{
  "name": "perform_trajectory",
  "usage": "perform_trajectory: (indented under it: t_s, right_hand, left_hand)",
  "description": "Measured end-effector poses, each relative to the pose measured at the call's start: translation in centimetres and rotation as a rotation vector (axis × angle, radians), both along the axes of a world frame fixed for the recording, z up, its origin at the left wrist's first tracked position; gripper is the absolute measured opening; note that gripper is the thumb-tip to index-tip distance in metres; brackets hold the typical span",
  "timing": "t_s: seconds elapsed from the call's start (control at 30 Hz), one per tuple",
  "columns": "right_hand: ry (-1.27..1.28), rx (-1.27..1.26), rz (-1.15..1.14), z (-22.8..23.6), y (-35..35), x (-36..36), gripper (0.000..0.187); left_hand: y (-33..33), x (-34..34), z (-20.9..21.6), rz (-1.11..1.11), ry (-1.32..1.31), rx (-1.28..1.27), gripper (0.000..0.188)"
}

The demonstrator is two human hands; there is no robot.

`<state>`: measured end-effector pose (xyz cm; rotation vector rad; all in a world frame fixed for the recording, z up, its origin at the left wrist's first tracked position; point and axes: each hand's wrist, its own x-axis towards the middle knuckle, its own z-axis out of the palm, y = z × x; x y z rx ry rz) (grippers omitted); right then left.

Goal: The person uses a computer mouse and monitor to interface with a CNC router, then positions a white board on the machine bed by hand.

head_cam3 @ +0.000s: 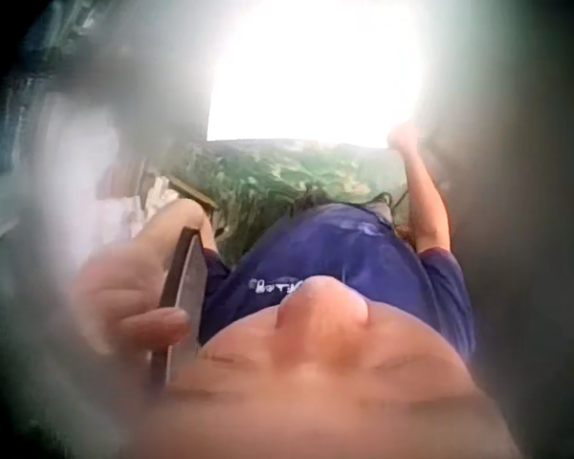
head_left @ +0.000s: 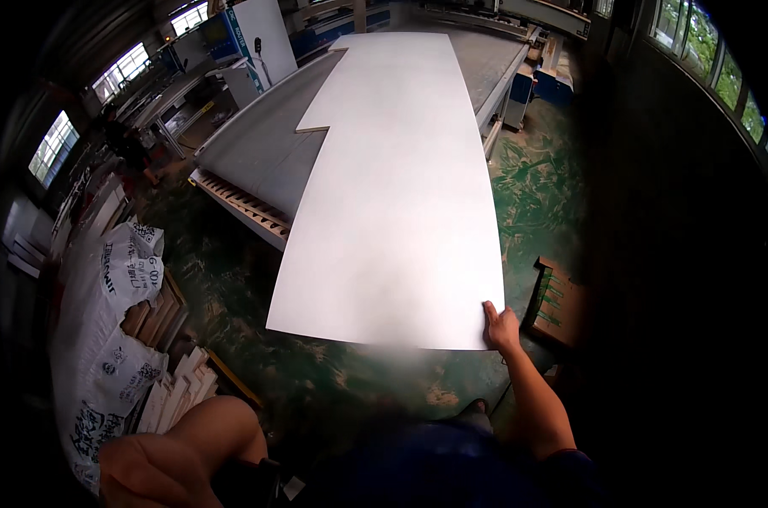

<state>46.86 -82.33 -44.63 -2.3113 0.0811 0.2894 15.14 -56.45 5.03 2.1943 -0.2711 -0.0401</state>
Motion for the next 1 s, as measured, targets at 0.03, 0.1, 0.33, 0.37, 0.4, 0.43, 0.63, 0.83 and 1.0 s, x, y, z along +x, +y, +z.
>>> perform_trajectory:
  t_s: [0.03, 0.1, 0.33, 0.37, 0.4, 0.43, 0.63, 0.83, 1.0]
  right_hand:
    - [-0.014, -0.032, -0.002, 0.4, 0.3, -0.2, 0.071]
    - [0.007, -0.071, -0.026, 1.4, 0.5, -0.4, 0.071]
    - [-0.062, -0.029, 0.035, 2.1, 0.4, -0.4, 0.071]
    - [-0.059, -0.022, 0.013, 1.3, 0.2, 0.0, 0.069]
    - [-0.055, -0.016, -0.01, 0.3, 0.0, 0.4, 0.066]
    - [-0.033, 0.061, 0.025, 0.8, -0.1, 0.2, 0.062]
    - [-0.068, -0.106, 0.235, 3.1, -1.0, 0.6, 0.075]
    - [-0.692, -0.075, 0.423, 11.6, 2.6, 0.0, 0.089]
    - [-0.469, -0.423, 0.899, 4.3, 2.7, 0.5, 0.086]
  left_hand:
    - [0.6, -0.7, -0.4, -0.035, -0.129, -0.026, 0.038]
    - [1.7, -1.9, 1.4, 0.093, 0.206, -0.087, 0.034]
    - [0.8, -5.7, -1.8, 0.109, -0.372, 0.01, 0.027]
    - [-0.2, -7.1, -3.5, 0.232, -0.533, 0.058, 0.027]
    - [-0.8, -7.6, -3.1, 0.293, -0.505, 0.108, 0.027]
    - [-1.2, -7.4, -2.6, 0.349, -0.471, 0.152, 0.027]
    - [-3.8, -4.8, -0.7, 0.658, -0.064, 0.022, 0.028]
    - [-7.8, 5.4, 9.2, 0.685, 0.013, 0.088, 0.027]
    - [-8.4, 9.6, 7.6, 0.605, 0.053, 0.104, 0.026]
